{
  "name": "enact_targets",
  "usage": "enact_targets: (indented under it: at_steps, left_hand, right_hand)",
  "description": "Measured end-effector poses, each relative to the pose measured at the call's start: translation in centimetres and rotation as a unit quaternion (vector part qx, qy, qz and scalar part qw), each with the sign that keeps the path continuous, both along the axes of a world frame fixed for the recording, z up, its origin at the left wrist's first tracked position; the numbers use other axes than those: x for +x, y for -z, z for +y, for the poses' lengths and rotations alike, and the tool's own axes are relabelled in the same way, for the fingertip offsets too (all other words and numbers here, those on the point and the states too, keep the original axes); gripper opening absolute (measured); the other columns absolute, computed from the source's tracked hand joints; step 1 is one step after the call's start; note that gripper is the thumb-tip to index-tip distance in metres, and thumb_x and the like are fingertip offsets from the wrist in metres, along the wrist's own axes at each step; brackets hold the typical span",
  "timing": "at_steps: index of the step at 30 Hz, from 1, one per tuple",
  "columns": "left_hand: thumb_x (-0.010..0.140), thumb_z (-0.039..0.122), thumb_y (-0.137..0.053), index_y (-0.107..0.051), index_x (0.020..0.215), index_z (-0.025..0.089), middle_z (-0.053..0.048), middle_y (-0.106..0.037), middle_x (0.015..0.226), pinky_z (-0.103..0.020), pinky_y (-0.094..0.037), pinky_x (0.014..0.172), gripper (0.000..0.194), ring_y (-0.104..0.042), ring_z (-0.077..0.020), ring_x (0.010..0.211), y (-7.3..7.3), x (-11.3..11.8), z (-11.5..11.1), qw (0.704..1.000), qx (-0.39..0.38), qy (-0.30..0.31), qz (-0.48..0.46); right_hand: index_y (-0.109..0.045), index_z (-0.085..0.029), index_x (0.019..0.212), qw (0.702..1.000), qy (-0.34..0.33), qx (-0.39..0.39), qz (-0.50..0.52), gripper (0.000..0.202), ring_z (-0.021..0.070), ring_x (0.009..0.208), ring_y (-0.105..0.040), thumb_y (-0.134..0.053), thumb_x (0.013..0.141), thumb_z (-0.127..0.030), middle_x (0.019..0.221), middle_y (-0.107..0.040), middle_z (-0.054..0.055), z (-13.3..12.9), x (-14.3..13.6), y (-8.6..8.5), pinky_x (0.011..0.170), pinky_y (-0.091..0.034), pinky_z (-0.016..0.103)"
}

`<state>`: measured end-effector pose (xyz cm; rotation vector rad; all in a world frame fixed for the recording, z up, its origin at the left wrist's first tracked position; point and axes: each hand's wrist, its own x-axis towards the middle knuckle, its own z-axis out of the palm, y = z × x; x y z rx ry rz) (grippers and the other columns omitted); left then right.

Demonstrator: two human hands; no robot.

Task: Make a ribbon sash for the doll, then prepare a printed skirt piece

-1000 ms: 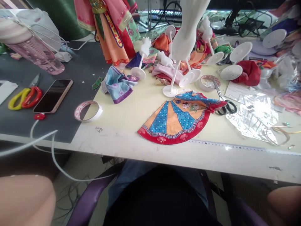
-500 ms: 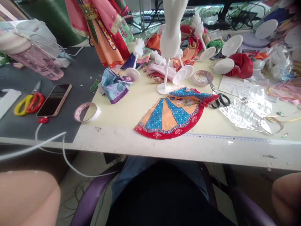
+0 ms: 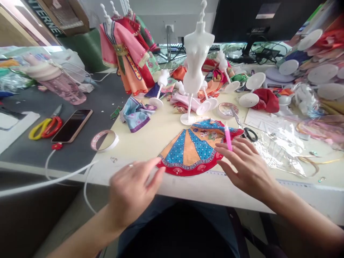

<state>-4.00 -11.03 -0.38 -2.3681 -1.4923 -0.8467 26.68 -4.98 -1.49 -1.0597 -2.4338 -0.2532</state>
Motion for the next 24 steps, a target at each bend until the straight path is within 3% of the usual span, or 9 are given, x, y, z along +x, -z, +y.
enact_targets:
  at_steps: [3,6,9,11,14,17,21,22,24]
  left_hand:
    - [0.083,0.029,-0.06,-0.062,0.102,0.014,-0.004,-0.066,0.063,-0.03,-0.043,0.046,0.025,-0.062,-0.0201,0.054,2.1,1.8,3.3,0.99,-0.078,-0.052,0.101]
    - [0.087,0.023,-0.051,-0.064,0.087,0.016,-0.005,-0.068,0.067,-0.029,-0.043,0.049,0.015,-0.064,-0.0203,0.059,3.4,1.5,5.4,0.974,-0.171,-0.075,0.126]
    - [0.089,0.018,-0.045,-0.064,0.081,0.017,-0.006,-0.07,0.073,-0.028,-0.045,0.054,0.021,-0.066,-0.0202,0.066,3.5,0.5,7.0,0.972,-0.175,-0.084,0.133]
    - [0.089,0.019,-0.047,-0.064,0.09,0.016,-0.007,-0.069,0.072,-0.028,-0.045,0.054,0.018,-0.066,-0.0201,0.065,3.1,-0.1,7.2,0.978,-0.13,-0.095,0.131]
    - [0.087,0.022,-0.052,-0.06,0.102,0.016,-0.004,-0.069,0.069,-0.027,-0.046,0.055,0.018,-0.064,-0.017,0.06,1.8,-1.3,5.0,0.996,-0.012,-0.024,0.089]
    - [0.081,0.017,-0.061,-0.059,0.093,0.019,0.001,-0.065,0.062,-0.026,-0.047,0.059,0.012,-0.059,-0.0143,0.057,1.1,-3.3,0.4,0.995,0.004,0.091,0.043]
    - [0.086,0.013,-0.051,-0.061,0.082,0.02,0.001,-0.064,0.062,-0.023,-0.045,0.055,0.013,-0.059,-0.0121,0.054,3.2,-6.7,-5.6,0.981,-0.186,0.051,0.03]
    - [0.089,0.016,-0.047,-0.063,0.081,0.02,0.0,-0.067,0.066,-0.024,-0.046,0.057,0.019,-0.062,-0.0135,0.057,4.2,-7.4,-6.5,0.963,-0.262,0.023,0.053]
    - [0.089,0.018,-0.043,-0.065,0.082,0.021,-0.004,-0.07,0.071,-0.028,-0.049,0.056,0.023,-0.067,-0.0197,0.063,6.4,-8.4,-7.6,0.896,-0.422,-0.036,0.136]
  right_hand:
    - [-0.058,-0.011,0.106,0.997,-0.007,-0.013,-0.072,0.021,0.0249,0.092,-0.057,-0.053,0.086,-0.017,0.088,-0.065,0.01,0.7,-1.1,1.0,0.09,-0.044,0.046]
    - [-0.058,-0.01,0.103,0.996,-0.003,-0.021,-0.091,0.019,0.0231,0.082,-0.058,-0.049,0.087,-0.015,0.077,-0.061,0.008,0.3,-1.5,2.1,0.086,-0.046,0.046]
    - [-0.058,-0.012,0.102,0.998,-0.019,-0.028,-0.06,0.018,0.0215,0.078,-0.058,-0.047,0.088,-0.015,0.077,-0.061,0.007,-0.6,-2.3,2.5,0.085,-0.047,0.045]
    - [-0.057,-0.014,0.104,0.997,-0.047,-0.046,-0.032,0.019,0.0219,0.082,-0.059,-0.047,0.088,-0.016,0.079,-0.062,0.007,-1.2,-2.9,2.4,0.087,-0.046,0.046]
    - [-0.056,-0.015,0.108,0.995,-0.077,-0.062,-0.006,0.022,0.0229,0.088,-0.059,-0.049,0.087,-0.017,0.082,-0.064,0.007,-1.6,-3.0,2.0,0.089,-0.046,0.047]
    - [-0.055,-0.015,0.109,0.995,-0.085,-0.051,0.001,0.023,0.0233,0.09,-0.059,-0.052,0.087,-0.016,0.088,-0.065,0.009,-1.2,-2.2,1.9,0.089,-0.046,0.047]
    - [-0.055,-0.016,0.11,0.993,-0.109,-0.036,0.004,0.025,0.0223,0.089,-0.06,-0.053,0.085,-0.013,0.092,-0.066,0.008,-0.5,-1.1,2.3,0.09,-0.045,0.046]
    - [-0.055,-0.016,0.11,0.993,-0.117,-0.029,0.004,0.026,0.0223,0.089,-0.06,-0.054,0.085,-0.012,0.092,-0.066,0.008,-0.5,-1.0,2.5,0.091,-0.045,0.047]
    - [-0.056,-0.017,0.11,0.992,-0.129,-0.014,0.003,0.027,0.0226,0.091,-0.061,-0.054,0.084,-0.011,0.092,-0.067,0.007,-0.5,-0.9,3.0,0.092,-0.045,0.048]
